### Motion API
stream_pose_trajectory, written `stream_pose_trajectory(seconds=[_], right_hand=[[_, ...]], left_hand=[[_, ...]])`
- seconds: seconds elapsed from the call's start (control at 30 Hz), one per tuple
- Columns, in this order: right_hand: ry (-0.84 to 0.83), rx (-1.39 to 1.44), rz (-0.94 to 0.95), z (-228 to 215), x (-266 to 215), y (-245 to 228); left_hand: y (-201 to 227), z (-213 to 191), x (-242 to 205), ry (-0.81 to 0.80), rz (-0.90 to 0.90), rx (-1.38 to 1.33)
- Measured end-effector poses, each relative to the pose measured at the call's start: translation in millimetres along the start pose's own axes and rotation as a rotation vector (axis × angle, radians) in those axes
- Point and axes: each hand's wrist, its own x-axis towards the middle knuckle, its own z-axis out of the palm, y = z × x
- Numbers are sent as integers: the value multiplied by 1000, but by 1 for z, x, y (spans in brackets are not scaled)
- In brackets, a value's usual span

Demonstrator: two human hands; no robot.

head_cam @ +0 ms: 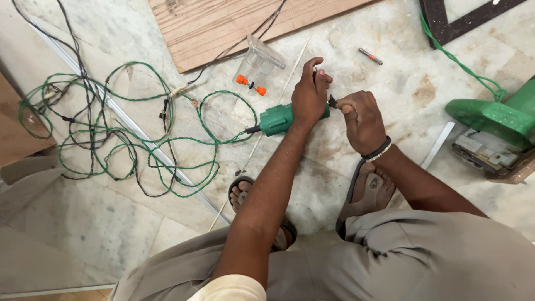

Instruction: The person assembles a green handheld power tool, likely a router, by inserting a bit and tightening it with a wrench. They then attach a clear plastic base to the tool and adjust the orange knobs to secure it.

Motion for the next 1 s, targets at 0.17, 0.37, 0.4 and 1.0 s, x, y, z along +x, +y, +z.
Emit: stream_pose_trajectory(seconds=[0.17,0.37,0.4,1.0], right_hand=[[-45,-38,-146,5,-16,-11],[-58,-5,-21,6,0,-3],[-81,-6,-13,5,9,2],[115,268,105,37,68,32]], left_hand=[[-10,0,11,-38,-52,-47],[-9,-4,13,-33,29,-39],[-5,-4,11,-31,-4,-32],[16,-8,13,-33,56,85]])
